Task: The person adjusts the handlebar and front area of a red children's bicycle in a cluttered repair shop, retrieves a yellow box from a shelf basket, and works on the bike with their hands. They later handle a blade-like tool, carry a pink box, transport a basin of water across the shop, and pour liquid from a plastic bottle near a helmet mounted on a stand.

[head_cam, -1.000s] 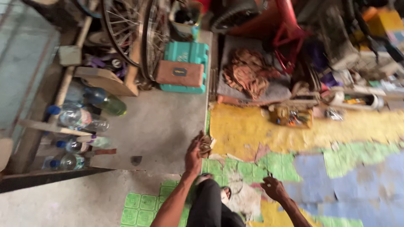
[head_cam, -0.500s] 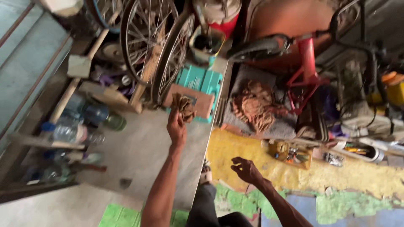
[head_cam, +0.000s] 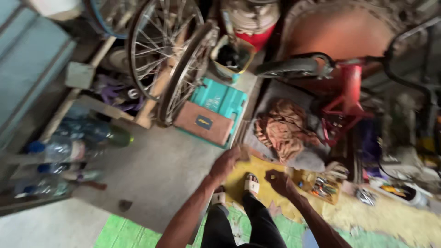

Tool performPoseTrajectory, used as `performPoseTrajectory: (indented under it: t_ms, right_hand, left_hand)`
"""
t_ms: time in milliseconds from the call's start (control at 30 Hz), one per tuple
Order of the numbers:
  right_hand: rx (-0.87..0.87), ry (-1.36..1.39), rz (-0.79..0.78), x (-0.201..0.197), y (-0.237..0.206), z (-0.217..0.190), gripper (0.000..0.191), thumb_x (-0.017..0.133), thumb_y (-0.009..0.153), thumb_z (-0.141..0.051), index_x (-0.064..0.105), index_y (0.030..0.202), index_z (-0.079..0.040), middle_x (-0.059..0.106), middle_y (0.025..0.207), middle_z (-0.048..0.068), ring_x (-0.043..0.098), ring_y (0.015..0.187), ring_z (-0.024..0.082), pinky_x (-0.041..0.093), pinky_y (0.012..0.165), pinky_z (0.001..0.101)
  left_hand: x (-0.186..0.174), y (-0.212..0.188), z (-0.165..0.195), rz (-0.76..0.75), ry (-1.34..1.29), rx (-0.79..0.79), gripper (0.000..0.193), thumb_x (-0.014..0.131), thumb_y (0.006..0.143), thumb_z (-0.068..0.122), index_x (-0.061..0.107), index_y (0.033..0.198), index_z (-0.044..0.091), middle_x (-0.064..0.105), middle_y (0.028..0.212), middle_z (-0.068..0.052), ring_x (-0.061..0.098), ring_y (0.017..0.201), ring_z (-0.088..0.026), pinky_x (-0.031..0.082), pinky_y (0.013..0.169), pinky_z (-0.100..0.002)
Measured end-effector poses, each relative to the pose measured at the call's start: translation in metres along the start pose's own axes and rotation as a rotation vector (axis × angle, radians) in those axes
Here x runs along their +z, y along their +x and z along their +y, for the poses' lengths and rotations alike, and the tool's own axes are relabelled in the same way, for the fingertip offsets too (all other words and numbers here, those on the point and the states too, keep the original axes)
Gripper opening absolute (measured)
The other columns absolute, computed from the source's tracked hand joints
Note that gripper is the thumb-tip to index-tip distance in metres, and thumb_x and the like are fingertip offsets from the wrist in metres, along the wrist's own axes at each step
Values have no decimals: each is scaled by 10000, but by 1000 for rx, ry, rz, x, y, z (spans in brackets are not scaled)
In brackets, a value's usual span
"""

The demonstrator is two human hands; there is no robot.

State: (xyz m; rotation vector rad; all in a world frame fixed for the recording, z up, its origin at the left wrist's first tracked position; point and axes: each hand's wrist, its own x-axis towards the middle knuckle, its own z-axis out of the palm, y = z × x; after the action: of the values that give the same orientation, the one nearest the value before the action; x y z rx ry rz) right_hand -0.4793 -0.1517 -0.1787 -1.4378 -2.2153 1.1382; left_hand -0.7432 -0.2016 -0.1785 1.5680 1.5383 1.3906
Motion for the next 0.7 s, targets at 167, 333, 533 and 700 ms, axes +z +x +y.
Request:
performPoseTrajectory:
  t_ms: [167, 333, 533, 700]
  right_hand:
    - [-88, 115, 94, 13, 93, -43, 412, 754, 885, -264, 667, 1217, -35, 761, 1081, 156, 767, 983, 273, 610, 821, 386]
    - [-354, -51, 81, 50, 169, -105, 857, 834, 817, -413, 471, 1452, 33, 568, 1404, 291, 546, 1309, 438, 465, 1076, 498]
    - [-196, -183, -160, 65, 208, -137, 1198, 922, 604, -528, 371, 1523, 9, 519, 1427, 274, 482, 1343, 432, 432, 1100, 493]
    - [-57, -230, -185, 61, 201, -150, 1175, 973, 534, -555, 452, 1433, -7, 513, 1370, 248, 495, 1288, 423, 452, 1070, 486]
  left_hand:
    - [-27, -61, 20, 277, -691, -325, 309, 659, 917, -1, 652, 1224, -29, 627, 1325, -84, 678, 999, -184, 556, 770, -323]
    - [-82, -120, -8, 556, -71, -319, 418, 515, 978, -59, 629, 1375, 9, 674, 1233, -82, 646, 1047, -139, 538, 893, -306]
    - [-109, -132, -37, 533, 909, -256, 493, 722, 764, 381, 651, 1178, 123, 681, 1185, -125, 622, 1095, -323, 464, 972, -480]
    - [-85, -95, -34, 442, 642, -513, 613, 705, 915, 426, 562, 1361, 31, 610, 1365, -242, 567, 1261, -405, 451, 1048, -472]
